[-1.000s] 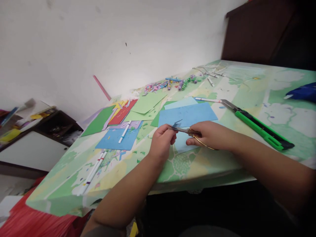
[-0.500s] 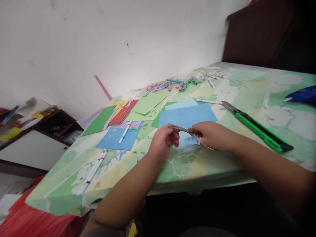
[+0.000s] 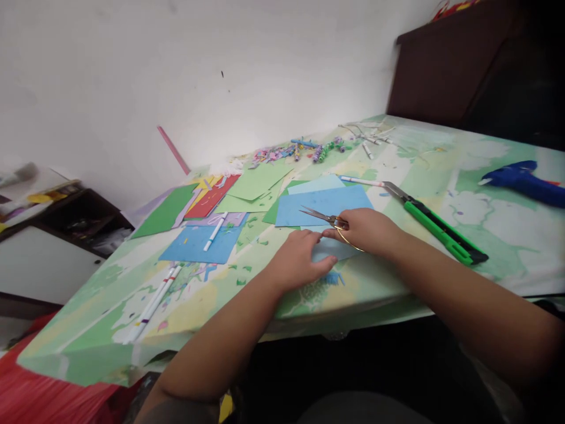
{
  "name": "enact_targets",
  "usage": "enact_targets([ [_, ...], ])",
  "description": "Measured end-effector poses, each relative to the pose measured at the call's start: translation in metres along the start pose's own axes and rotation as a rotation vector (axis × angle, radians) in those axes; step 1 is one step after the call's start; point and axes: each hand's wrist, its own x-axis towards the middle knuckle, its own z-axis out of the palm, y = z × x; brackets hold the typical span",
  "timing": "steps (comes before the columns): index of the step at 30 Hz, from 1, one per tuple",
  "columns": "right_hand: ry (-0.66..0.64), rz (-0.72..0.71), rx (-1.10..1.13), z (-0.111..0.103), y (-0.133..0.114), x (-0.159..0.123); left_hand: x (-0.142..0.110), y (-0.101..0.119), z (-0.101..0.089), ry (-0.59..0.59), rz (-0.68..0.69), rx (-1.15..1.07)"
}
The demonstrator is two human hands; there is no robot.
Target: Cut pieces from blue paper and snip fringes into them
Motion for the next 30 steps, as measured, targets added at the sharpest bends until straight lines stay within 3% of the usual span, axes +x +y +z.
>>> enact_targets([
  [3, 0.011, 0.022, 0.022, 0.001, 0.002, 0.002, -0.002, -0.003, -0.005, -0.113, 0.01, 0.06],
  [7, 0.022, 0.035, 0.044, 0.002, 0.005, 0.004, -0.004, -0.003, -0.007, -0.298, 0.154, 0.099],
  [14, 0.067, 0.014, 0.094, 0.003, 0.006, 0.005, -0.003, -0.001, -0.005, -0.294, 0.2, 0.117],
  [19, 0.093, -0.045, 0.161, 0.001, 0.005, 0.003, 0.0, -0.005, -0.004, -0.15, 0.163, -0.016],
  [22, 0.106, -0.054, 0.187, 0.001, 0.004, 0.002, 0.003, -0.011, -0.002, -0.007, -0.003, -0.147],
  [27, 0.139, -0.089, 0.258, 0.002, 0.004, 0.001, 0.007, -0.018, -0.006, 0.359, -0.273, -0.551],
  [30, 0.143, -0.104, 0.274, 0.001, 0.005, 0.001, 0.01, -0.021, -0.01, 0.457, -0.356, -0.767],
])
